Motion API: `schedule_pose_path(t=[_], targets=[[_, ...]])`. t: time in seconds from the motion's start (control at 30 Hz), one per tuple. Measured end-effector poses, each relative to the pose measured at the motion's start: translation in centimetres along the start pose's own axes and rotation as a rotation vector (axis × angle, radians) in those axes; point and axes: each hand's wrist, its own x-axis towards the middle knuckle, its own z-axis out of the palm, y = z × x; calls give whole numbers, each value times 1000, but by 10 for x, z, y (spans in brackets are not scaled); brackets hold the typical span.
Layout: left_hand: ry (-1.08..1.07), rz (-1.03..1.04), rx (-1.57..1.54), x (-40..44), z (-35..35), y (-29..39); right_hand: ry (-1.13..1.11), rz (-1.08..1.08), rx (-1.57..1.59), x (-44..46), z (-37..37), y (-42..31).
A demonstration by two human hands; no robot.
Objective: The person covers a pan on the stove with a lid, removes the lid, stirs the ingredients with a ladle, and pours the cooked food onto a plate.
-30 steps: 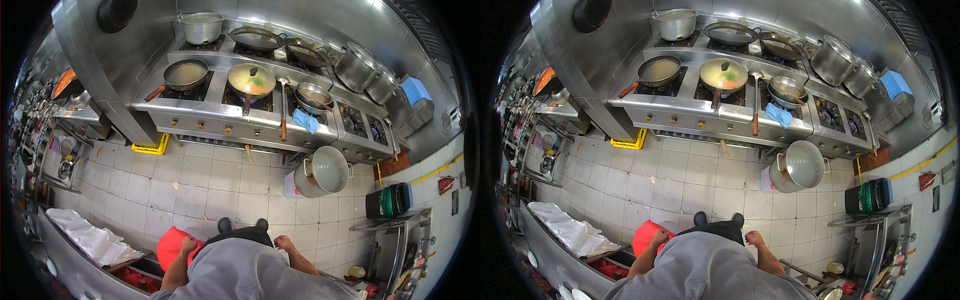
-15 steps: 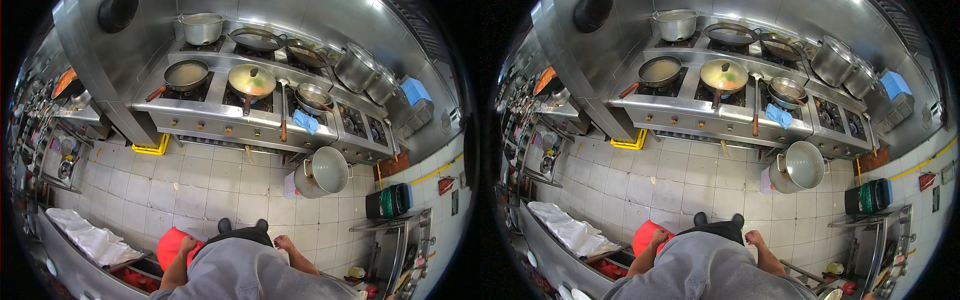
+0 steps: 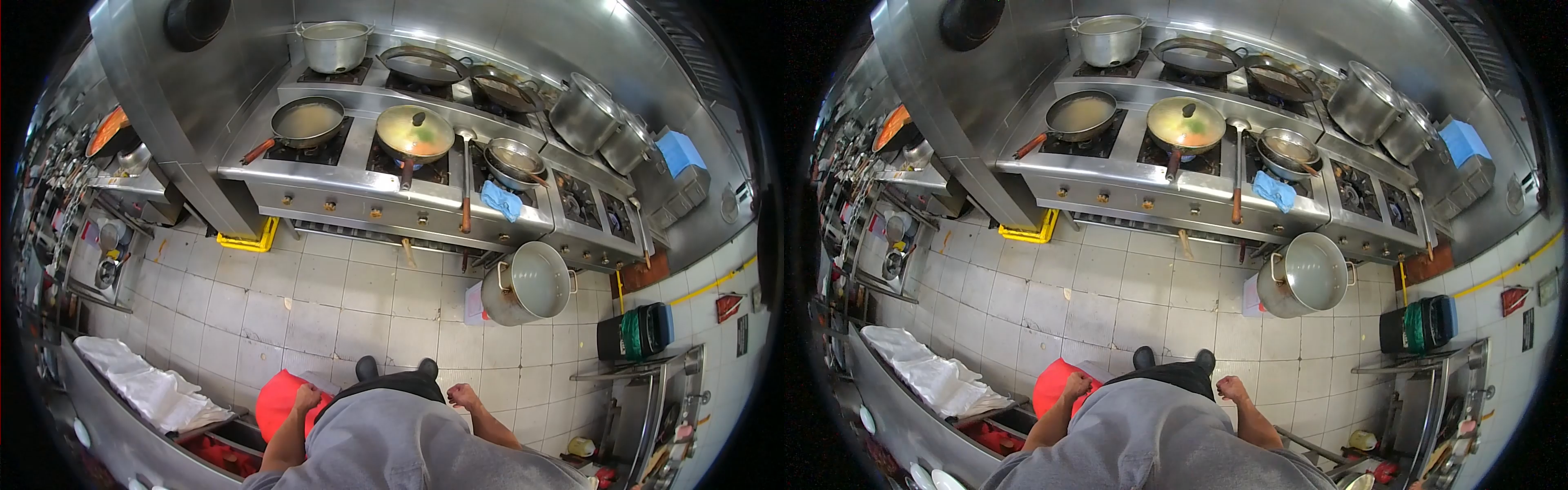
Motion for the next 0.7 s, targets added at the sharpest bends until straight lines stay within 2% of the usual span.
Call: schedule_pose_path(t=[0.43,0.7], targets=[[-13,-31,-74,-1,7,-9,-1,-1,4,-1,3,6],[-15,-14,-2,-1,5,-5,-10,-11,-1,0,3,8]])
